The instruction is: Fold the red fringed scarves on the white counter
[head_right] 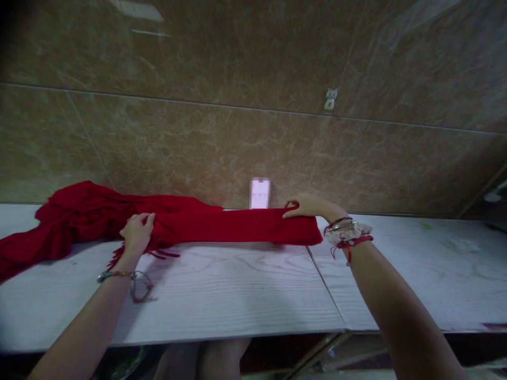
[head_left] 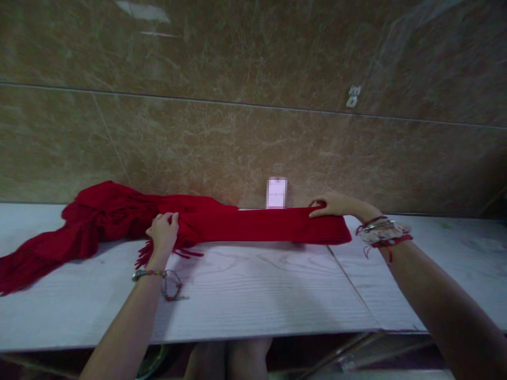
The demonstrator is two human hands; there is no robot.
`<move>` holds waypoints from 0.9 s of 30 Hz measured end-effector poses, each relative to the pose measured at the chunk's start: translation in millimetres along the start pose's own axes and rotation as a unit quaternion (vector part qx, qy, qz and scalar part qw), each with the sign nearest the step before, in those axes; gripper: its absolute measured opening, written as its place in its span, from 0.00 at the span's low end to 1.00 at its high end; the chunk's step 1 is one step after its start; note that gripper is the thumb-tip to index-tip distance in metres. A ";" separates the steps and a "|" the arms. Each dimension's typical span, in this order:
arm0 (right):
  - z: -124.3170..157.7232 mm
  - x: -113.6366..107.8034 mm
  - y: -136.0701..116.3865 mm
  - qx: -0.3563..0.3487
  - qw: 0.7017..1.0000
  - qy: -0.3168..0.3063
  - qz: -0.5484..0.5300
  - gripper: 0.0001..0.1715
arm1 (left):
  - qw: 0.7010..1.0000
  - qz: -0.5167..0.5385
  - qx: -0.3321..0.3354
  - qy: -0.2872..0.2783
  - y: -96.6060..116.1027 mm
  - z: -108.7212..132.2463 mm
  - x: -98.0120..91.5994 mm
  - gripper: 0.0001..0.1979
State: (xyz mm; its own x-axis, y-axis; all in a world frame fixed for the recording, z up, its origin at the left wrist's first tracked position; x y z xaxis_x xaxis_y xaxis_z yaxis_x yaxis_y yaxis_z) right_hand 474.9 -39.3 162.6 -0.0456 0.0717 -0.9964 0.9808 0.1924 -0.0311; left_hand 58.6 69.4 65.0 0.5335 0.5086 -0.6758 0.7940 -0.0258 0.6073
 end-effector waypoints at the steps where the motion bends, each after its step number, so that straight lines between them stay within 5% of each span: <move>1: 3.3 -0.1 -0.2 -0.001 0.999 -0.033 0.030 0.16 | 1.000 -0.001 -0.016 0.004 -1.3 -0.7 -1.0 0.15; 5: 26.3 31.0 0.5 -0.015 0.988 -0.152 0.037 0.12 | 0.999 -0.003 -0.050 0.000 -7.1 -3.2 -5.0 0.16; 9: 43.8 65.5 3.5 -0.047 0.993 -0.086 0.066 0.10 | 0.999 -0.024 -0.035 0.024 -8.4 -0.6 -8.6 0.16; 11: 44.9 71.8 4.6 -0.036 0.992 -0.065 0.100 0.11 | 0.996 -0.020 0.014 0.081 -2.5 5.6 -8.4 0.14; 14: 40.3 69.2 4.4 -0.009 0.992 -0.041 0.118 0.13 | 0.973 0.023 0.186 0.134 15.7 23.4 3.5 0.15; 16: 36.8 65.5 3.9 -0.008 0.994 -0.032 0.104 0.15 | 0.943 0.046 0.327 0.052 28.0 38.7 22.3 0.17; 19: 36.2 67.1 7.4 -0.006 0.995 -0.027 0.096 0.18 | 0.868 -0.001 0.468 -0.164 34.6 58.1 55.8 0.20; 22: 43.5 79.5 19.6 0.010 0.992 -0.051 0.115 0.19 | 0.825 -0.065 0.473 -0.301 27.7 63.6 74.5 0.23; 27: 65.6 94.7 52.0 0.068 0.986 -0.084 0.131 0.18 | 0.817 -0.083 0.453 -0.346 20.0 56.2 72.6 0.25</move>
Point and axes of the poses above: each hand's wrist, its own z-axis away from the middle knuckle, its own x-axis out of the palm, y = z × x, the point moved 1 cm from there along -z, towards the middle knuckle, and after that the axes turned 10 degrees about z, right-handed, at the moved point
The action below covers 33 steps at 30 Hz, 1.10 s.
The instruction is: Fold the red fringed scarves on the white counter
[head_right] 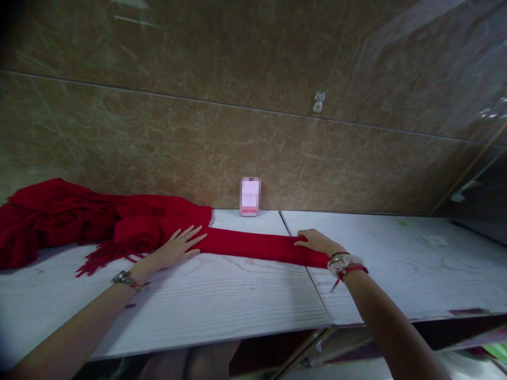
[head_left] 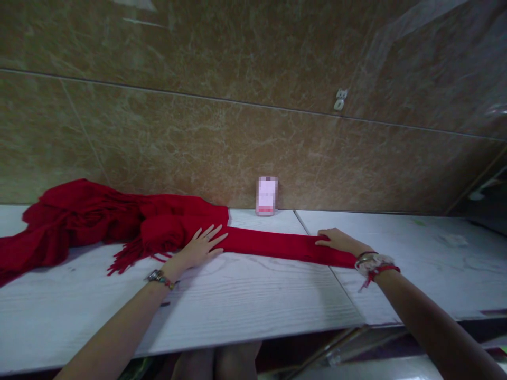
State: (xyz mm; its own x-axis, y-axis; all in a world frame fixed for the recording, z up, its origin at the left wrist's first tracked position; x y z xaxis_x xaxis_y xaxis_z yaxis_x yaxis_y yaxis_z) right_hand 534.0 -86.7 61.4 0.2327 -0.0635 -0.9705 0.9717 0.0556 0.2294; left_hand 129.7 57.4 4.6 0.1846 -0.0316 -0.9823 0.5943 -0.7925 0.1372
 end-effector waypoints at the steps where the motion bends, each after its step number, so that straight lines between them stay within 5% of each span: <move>1: 3.0 1.8 6.3 0.019 1.000 0.000 0.015 0.18 | 1.000 0.002 -0.001 -0.001 -0.4 0.2 -0.9 0.25; 9: -5.3 11.4 14.8 0.089 0.980 0.080 0.160 0.15 | 1.000 -0.019 -0.014 0.018 8.6 0.7 1.5 0.22; 13: -25.4 32.3 -5.0 0.153 0.976 0.138 0.071 0.18 | 0.999 -0.031 -0.025 0.003 10.8 1.9 -1.1 0.22; 16: -31.9 46.9 -13.8 0.159 0.979 0.126 -0.016 0.22 | 0.999 -0.022 -0.027 -0.001 4.3 3.1 1.3 0.23; 22: -20.7 55.8 -2.0 0.146 0.979 0.129 -0.052 0.23 | 1.000 -0.004 -0.023 0.012 -4.4 4.1 9.5 0.22; 25: -17.7 58.2 4.0 0.145 0.979 0.129 -0.053 0.23 | 0.998 -0.027 0.006 0.064 1.5 9.7 -3.7 0.22; 28: -17.0 63.0 9.0 0.159 0.977 0.134 -0.045 0.23 | 0.983 -0.056 -0.008 0.176 -4.4 30.0 -27.6 0.21; 31: -21.8 61.1 6.7 0.161 0.971 0.177 -0.022 0.23 | 0.953 -0.036 -0.093 0.286 -35.2 64.5 -43.0 0.28; 33: -31.3 50.2 -9.7 0.118 0.969 0.215 -0.038 0.23 | 0.945 0.028 -0.136 0.295 -63.6 87.9 -42.1 0.42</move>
Point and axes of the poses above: each hand's wrist, its own z-axis away from the middle knuckle, its own x-axis out of the palm, y = z × x, the point moved 1 cm from there along -z, towards the middle knuckle, and after that the axes turned 10 degrees about z, right-handed, at the moved point
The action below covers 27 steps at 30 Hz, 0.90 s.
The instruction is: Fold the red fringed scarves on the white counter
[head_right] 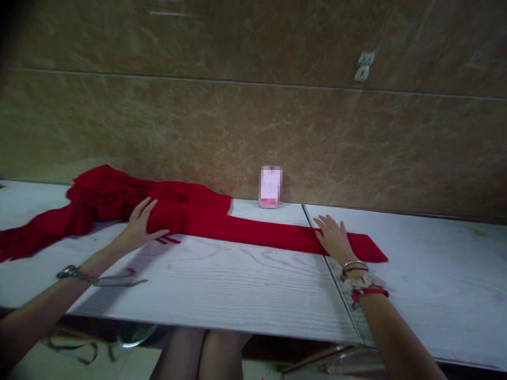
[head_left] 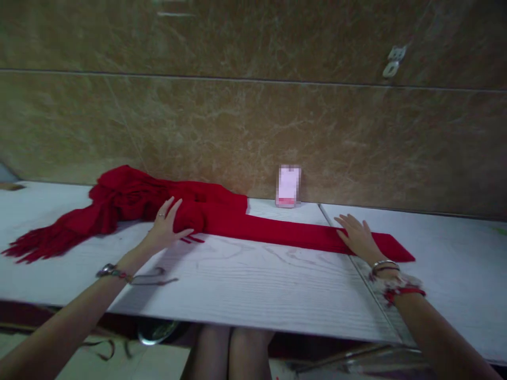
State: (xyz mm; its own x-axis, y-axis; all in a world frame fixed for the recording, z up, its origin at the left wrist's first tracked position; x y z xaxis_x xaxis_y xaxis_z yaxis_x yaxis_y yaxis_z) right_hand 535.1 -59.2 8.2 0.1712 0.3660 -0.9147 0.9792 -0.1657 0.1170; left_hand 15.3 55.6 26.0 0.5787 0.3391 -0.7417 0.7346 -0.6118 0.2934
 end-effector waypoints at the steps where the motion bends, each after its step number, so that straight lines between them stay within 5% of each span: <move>1: -5.7 -4.8 -16.7 -0.023 0.999 0.009 -0.029 0.23 | 0.999 0.035 -0.021 -0.034 -15.5 5.6 -2.3 0.47; 3: -18.0 -18.0 -64.4 -0.102 0.989 0.005 -0.102 0.25 | 0.990 0.105 -0.049 -0.082 -38.7 14.3 -3.2 0.53; 5: -29.1 -33.1 -123.4 -0.200 0.969 -0.017 -0.143 0.26 | 0.981 0.159 -0.091 -0.066 -48.7 18.6 -3.2 0.52; 8: -40.0 -48.8 -204.7 -0.298 0.942 -0.051 -0.146 0.30 | 0.969 0.178 -0.132 -0.107 -43.7 19.8 -4.3 0.52; 11: -42.2 -46.6 -251.7 -0.355 0.920 -0.086 -0.141 0.32 | 0.961 0.169 -0.157 -0.151 -36.1 17.6 -9.6 0.50; 18: -37.5 -21.8 -258.8 -0.362 0.918 -0.053 -0.151 0.27 | 0.975 0.170 -0.107 -0.097 -36.4 2.0 -12.2 0.40; 22: -37.4 -23.3 -260.1 -0.351 0.922 -0.055 -0.155 0.26 | 0.971 0.203 -0.102 -0.080 -12.6 -8.3 -4.4 0.38; 27: -38.6 -23.0 -259.0 -0.342 0.924 -0.059 -0.163 0.25 | 0.966 0.225 -0.071 -0.105 15.2 -34.3 -14.8 0.17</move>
Point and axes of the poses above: each hand's wrist, its own z-axis away from the middle knuckle, its own x-axis out of the palm, y = z × x, the point moved 1 cm from there along -z, towards the middle knuckle, and after that the axes turned 10 degrees about z, right-handed, at the moved point
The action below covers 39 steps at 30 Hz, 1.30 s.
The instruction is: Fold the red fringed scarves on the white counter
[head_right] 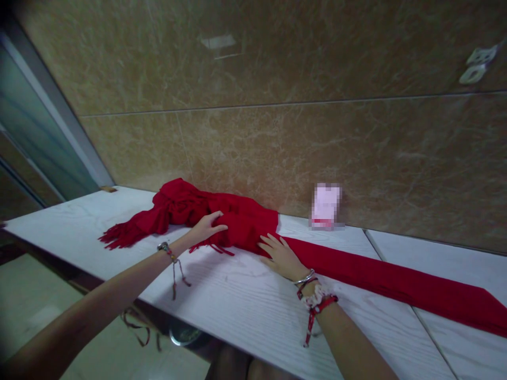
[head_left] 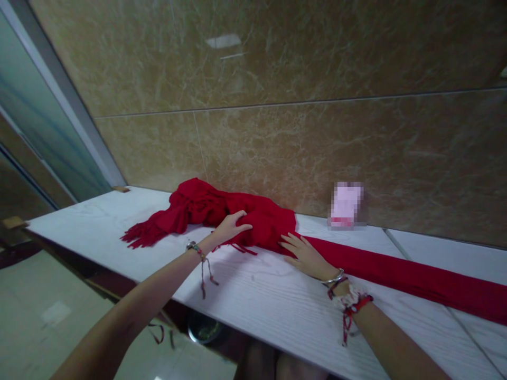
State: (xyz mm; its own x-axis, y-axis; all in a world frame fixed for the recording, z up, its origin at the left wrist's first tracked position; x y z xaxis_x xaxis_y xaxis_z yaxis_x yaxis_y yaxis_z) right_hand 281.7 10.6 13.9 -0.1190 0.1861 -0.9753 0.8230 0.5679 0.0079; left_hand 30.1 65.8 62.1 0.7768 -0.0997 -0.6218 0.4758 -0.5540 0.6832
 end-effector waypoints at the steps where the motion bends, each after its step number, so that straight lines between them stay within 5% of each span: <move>1: 0.8 0.7 1.9 -0.002 1.000 0.004 -0.004 0.25 | 1.000 -0.011 0.008 0.000 3.6 -4.7 -6.5 0.16; 5: 3.9 4.2 9.2 -0.002 1.000 0.022 -0.019 0.23 | 0.993 -0.114 0.019 -0.002 6.2 -17.4 -50.3 0.15; 10: 4.4 4.6 9.7 -0.009 0.999 0.035 -0.031 0.23 | 0.935 -0.329 -0.032 -0.132 2.2 -10.0 -104.1 0.17; 14: 9.6 2.8 13.0 -0.003 1.000 0.019 -0.024 0.23 | 0.913 -0.364 -0.066 -0.174 -8.7 6.6 -123.9 0.14; 19: 24.8 0.3 21.6 0.003 1.000 0.012 0.001 0.24 | 0.910 -0.372 -0.096 -0.157 -31.1 12.8 -142.6 0.12; 22: 31.7 -1.7 21.7 0.006 1.000 -0.003 0.023 0.24 | 0.912 -0.388 -0.075 -0.107 -36.7 12.8 -137.8 0.13; 26: 35.2 -3.3 18.9 -0.006 0.999 0.012 0.051 0.24 | 0.915 -0.401 0.022 -0.043 -38.0 32.8 -96.5 0.19; 28: 36.2 -3.6 19.6 0.005 0.996 0.027 0.086 0.25 | 0.918 -0.389 0.035 -0.063 -44.5 51.2 -73.3 0.21; 31: 39.7 -4.3 23.9 0.060 0.991 -0.008 0.118 0.28 | 0.918 -0.363 -0.030 -0.157 -62.8 76.2 -55.6 0.24; 35: 51.1 -10.1 25.7 0.075 0.988 -0.095 0.098 0.28 | 0.905 -0.346 -0.095 -0.228 -76.4 91.4 -63.2 0.25; 39: 73.6 -18.7 22.6 0.068 0.988 -0.108 0.087 0.27 | 0.911 -0.322 -0.038 -0.253 -66.1 99.0 -74.3 0.25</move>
State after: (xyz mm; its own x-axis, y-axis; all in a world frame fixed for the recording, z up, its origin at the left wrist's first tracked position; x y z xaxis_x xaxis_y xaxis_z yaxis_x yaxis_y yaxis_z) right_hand 343.4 -39.0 16.1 0.1403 0.0871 -0.9863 0.8891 0.4272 0.1642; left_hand -99.8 28.0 25.3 0.0456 -0.1533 -0.9871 0.8080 -0.5754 0.1267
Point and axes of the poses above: each hand's wrist, its own z-axis away from the middle knuckle, its own x-axis out of the palm, y = z × x, the point moved 1 cm from there along -z, towards the middle knuckle, and after that the axes turned 10 degrees about z, right-handed, at the moved point
